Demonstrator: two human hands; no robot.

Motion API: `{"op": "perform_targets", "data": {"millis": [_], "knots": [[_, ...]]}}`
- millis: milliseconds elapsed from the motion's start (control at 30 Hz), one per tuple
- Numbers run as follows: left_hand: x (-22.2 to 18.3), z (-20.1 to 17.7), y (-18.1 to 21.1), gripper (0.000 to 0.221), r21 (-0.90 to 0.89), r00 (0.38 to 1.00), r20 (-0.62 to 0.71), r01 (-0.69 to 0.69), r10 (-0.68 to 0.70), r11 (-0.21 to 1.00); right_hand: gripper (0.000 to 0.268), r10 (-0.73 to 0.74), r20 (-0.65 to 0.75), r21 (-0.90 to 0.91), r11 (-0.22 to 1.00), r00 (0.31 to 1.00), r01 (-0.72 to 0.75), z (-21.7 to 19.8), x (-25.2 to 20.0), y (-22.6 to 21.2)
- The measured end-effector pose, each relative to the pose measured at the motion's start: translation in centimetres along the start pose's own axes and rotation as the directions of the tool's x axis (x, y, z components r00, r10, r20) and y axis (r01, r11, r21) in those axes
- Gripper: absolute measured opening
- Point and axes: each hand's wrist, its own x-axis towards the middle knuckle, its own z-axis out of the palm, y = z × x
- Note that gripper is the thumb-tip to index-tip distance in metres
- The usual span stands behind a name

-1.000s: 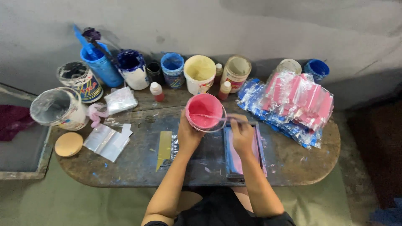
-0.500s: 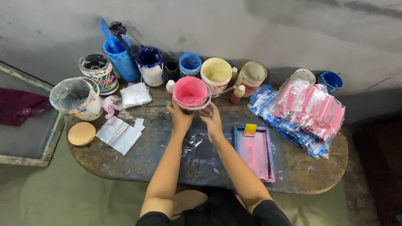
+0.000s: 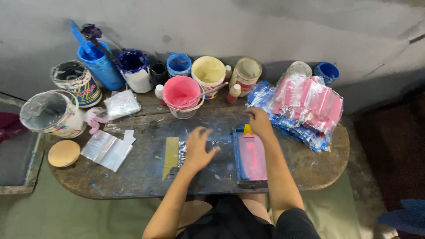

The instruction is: A person is manually screen printing pink designs onto small plastic bags at a workbench, using a small block to spread ink through a screen.

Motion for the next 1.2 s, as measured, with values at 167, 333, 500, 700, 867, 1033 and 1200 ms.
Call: {"op": "perform_targets", "data": {"millis": [167, 333, 500, 700, 867, 1033, 1200], "knots": [[-0.4, 0.5, 4.6, 0.086, 0.118, 0.914, 0.378, -0.205, 0.147, 0.972, 0.028, 0.0, 0.186, -0.206, 0.978, 0.982, 0.039, -3.3, -2.5, -1.9], [0.6, 1.6, 6.0, 0.093, 0.131, 0.87, 0.467, -0.245, 0.158, 0.96, 0.023, -0.012, 0.24, -0.188, 0.98, 0.971, 0.058, -5.0, -4.6, -4.5], [0.6, 1.8, 6.6, 0.098, 0.2, 0.869, 0.477, -0.258, 0.136, 0.945, 0.017, -0.1, 0.187, -0.2, 0.97, 0.977, 0.138, -3.5, -6.5, -2.6], [0.8, 1.4, 8.0, 0.097, 0.238, 0.865, 0.497, -0.206, 0.063, 0.949, 0.01, -0.318, -0.096, -0.326, 0.905, 0.943, 0.272, -2.5, -9.0, -0.6], [1.0, 2.1, 8.1, 0.098, 0.264, 0.857, 0.515, -0.174, 0.014, 0.949, 0.014, -0.381, -0.194, -0.397, 0.873, 0.904, 0.283, -0.5, -9.4, 1.5], [1.1, 4.2, 6.0, 0.102, 0.181, 0.85, 0.525, -0.162, 0.044, 0.97, 0.015, -0.366, -0.203, -0.303, 0.905, 0.908, 0.297, -1.7, -10.4, -0.8], [1.0, 3.4, 6.3, 0.102, 0.175, 0.846, 0.532, -0.146, 0.031, 0.974, 0.022, -0.397, -0.138, -0.185, 0.91, 0.907, 0.37, -2.8, -12.1, -2.7]]}}
